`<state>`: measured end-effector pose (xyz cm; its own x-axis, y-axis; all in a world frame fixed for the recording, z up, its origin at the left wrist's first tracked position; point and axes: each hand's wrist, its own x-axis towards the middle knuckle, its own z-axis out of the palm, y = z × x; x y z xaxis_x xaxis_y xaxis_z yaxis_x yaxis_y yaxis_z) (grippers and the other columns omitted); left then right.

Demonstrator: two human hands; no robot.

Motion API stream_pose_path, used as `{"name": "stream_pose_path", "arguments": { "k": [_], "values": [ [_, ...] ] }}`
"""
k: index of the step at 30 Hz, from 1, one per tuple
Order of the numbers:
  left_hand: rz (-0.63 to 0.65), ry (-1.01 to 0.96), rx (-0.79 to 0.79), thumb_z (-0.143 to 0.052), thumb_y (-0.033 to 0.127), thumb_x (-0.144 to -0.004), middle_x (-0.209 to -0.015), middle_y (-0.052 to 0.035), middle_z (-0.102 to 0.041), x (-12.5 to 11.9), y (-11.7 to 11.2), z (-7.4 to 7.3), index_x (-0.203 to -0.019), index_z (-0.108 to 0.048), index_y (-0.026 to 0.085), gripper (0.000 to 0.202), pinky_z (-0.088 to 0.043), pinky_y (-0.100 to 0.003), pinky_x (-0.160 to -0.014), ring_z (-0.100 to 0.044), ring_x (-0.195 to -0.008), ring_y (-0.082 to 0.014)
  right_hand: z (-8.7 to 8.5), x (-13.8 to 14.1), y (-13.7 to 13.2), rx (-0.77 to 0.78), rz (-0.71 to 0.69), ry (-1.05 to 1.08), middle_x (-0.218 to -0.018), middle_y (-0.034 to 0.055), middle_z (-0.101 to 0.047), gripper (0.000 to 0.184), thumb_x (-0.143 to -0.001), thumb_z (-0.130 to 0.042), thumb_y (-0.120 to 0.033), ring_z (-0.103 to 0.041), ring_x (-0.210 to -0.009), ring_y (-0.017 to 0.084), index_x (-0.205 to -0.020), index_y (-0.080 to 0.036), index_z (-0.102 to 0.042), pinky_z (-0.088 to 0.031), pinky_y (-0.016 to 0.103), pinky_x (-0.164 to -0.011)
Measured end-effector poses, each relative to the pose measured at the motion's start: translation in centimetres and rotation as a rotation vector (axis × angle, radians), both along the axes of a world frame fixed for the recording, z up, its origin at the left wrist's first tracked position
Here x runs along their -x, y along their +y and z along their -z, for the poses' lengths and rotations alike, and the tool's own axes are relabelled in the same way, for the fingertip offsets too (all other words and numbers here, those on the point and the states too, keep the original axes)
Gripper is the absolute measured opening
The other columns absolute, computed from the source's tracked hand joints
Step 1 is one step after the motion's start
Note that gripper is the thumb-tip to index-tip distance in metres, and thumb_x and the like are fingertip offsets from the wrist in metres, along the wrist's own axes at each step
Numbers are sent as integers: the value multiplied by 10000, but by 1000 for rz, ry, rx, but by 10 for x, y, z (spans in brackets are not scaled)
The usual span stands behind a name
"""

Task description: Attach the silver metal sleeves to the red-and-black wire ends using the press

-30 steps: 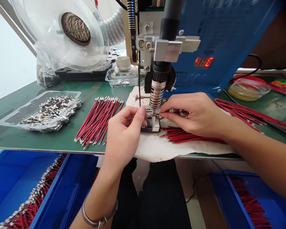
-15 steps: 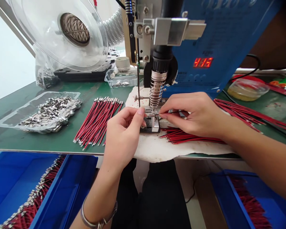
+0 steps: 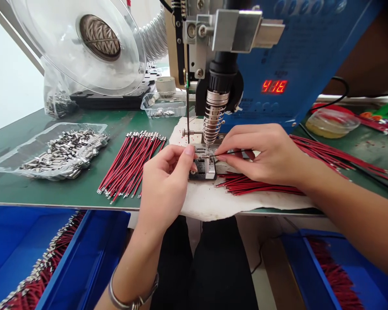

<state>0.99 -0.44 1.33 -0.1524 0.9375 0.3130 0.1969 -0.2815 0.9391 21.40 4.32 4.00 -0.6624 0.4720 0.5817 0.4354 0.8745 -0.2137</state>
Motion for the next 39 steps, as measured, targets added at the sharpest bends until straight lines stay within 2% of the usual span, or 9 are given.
{"name": "stream_pose_path", "arguments": {
  "k": [5, 9, 11, 13, 18, 25, 31, 34, 39],
  "values": [
    [-64, -102, -64, -566, 314, -999, -613, 4, -537, 0, -3, 2, -613, -545, 189, 406, -398, -265, -602, -443, -582, -115, -2, 0, -5, -77, 0, 57, -810, 22, -723, 101, -909, -652, -180, -650, -704, 160, -847, -236, -708, -519, 311, -635],
    [-96, 127, -81, -691, 307, -922, -640, 14, -598, -2, -23, -2, -678, -627, 200, 274, -385, -257, -540, -448, -554, -110, -3, 4, -13, -158, -12, 158, -742, -4, -687, 94, -897, -659, -218, -614, -642, 148, -810, -250, -678, -491, 300, -581],
    [-29, 228, -96, -716, 284, -900, -691, 22, -659, -6, -34, -4, -835, -743, 224, 92, -362, -251, -476, -412, -505, -96, -2, 7, -16, -154, -40, 200, -702, -14, -658, 91, -898, -658, -238, -583, -615, 139, -808, -249, -668, -468, 293, -562],
    [64, 225, -92, -710, 270, -903, -711, 28, -686, -11, -43, -6, -966, -788, 245, 104, -350, -243, -432, -388, -471, -86, -1, 9, -18, -123, -77, 231, -667, -24, -624, 100, -907, -653, -245, -541, -583, 127, -807, -244, -662, -444, 284, -548],
    [190, 76, -33, -686, 229, -919, -658, 38, -674, -25, -44, -1, -985, -818, 273, 154, -390, -211, -427, -466, -496, -90, 0, 13, -19, 27, -192, 312, -677, -31, -615, 91, -907, -680, -187, -486, -550, 85, -819, -204, -665, -403, 236, -503],
    [90, 21, -78, -706, 264, -919, -674, 33, -660, -31, -43, 9, -861, -779, 254, 94, -439, -229, -487, -503, -539, -100, -1, 14, -21, 130, -254, 321, -730, -5, -688, 59, -894, -712, -163, -579, -613, 110, -847, -198, -706, -449, 251, -526],
    [27, 47, -52, -584, 280, -991, -634, 38, -541, -11, -45, -2, -843, -643, 227, 168, -389, -250, -501, -460, -534, -101, -5, 9, -18, 46, -176, 240, -782, -6, -755, 95, -925, -685, -162, -641, -640, 113, -864, -225, -720, -481, 255, -567],
    [-75, 251, -25, -507, 279, -1003, -633, 29, -538, 9, -36, -11, -779, -591, 214, 247, -347, -273, -505, -446, -534, -110, -6, 1, -10, 56, -193, 78, -745, -2, -745, 122, -931, -687, -198, -631, -627, 103, -812, -208, -710, -464, 245, -578],
    [-206, 857, 74, -533, 403, -941, -570, 13, -548, 40, -8, -28, -706, -556, 225, 296, -333, -319, -562, -476, -526, -165, -23, -13, 10, 229, -156, -271, -552, -37, -551, 396, -965, -640, -371, -453, -510, 74, -619, -178, -634, -331, 255, -511]
  ]
}}
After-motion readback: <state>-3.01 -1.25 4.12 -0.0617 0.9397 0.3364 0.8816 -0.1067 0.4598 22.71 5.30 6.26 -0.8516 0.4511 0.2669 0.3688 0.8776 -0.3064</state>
